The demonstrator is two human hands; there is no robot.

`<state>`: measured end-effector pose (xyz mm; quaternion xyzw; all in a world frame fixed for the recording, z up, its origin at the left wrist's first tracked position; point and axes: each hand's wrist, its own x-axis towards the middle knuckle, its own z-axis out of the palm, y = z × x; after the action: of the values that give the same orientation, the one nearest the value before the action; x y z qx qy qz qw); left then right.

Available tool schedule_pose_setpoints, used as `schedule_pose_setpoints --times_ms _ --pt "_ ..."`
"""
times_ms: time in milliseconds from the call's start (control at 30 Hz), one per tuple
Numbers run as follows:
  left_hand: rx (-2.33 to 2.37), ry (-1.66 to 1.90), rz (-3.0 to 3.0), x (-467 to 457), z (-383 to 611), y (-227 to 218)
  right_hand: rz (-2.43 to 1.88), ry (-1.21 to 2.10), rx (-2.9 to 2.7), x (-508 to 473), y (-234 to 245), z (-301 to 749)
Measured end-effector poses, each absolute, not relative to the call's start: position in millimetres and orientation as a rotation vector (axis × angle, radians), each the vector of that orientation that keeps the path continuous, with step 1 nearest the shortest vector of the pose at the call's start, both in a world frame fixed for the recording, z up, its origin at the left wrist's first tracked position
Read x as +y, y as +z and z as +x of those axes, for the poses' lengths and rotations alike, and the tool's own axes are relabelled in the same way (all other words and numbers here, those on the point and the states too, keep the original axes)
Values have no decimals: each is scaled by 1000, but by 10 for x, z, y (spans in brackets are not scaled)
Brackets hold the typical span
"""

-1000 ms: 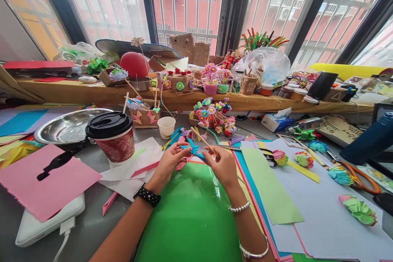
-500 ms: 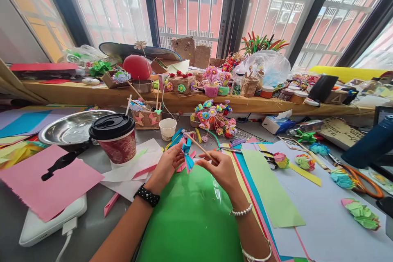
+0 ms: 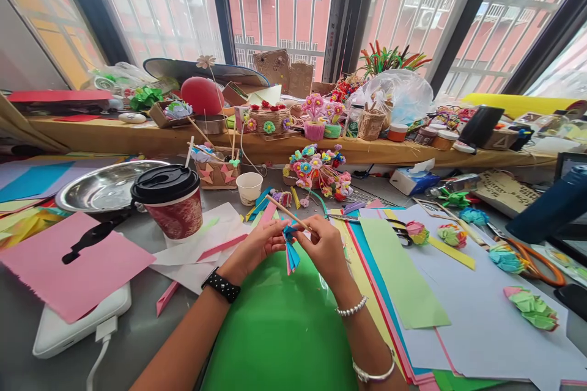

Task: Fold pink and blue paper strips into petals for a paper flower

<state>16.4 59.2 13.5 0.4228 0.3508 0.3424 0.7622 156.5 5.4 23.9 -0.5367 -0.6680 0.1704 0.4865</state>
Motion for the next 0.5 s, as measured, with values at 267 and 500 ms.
schedule_pose_setpoints --times_ms 267,500 --pt "777 761 923 587 169 127 -1390 394 -1649 78 222 1594" --pt "771 829 893 582 179 141 -1409 58 -1749 46 216 1550"
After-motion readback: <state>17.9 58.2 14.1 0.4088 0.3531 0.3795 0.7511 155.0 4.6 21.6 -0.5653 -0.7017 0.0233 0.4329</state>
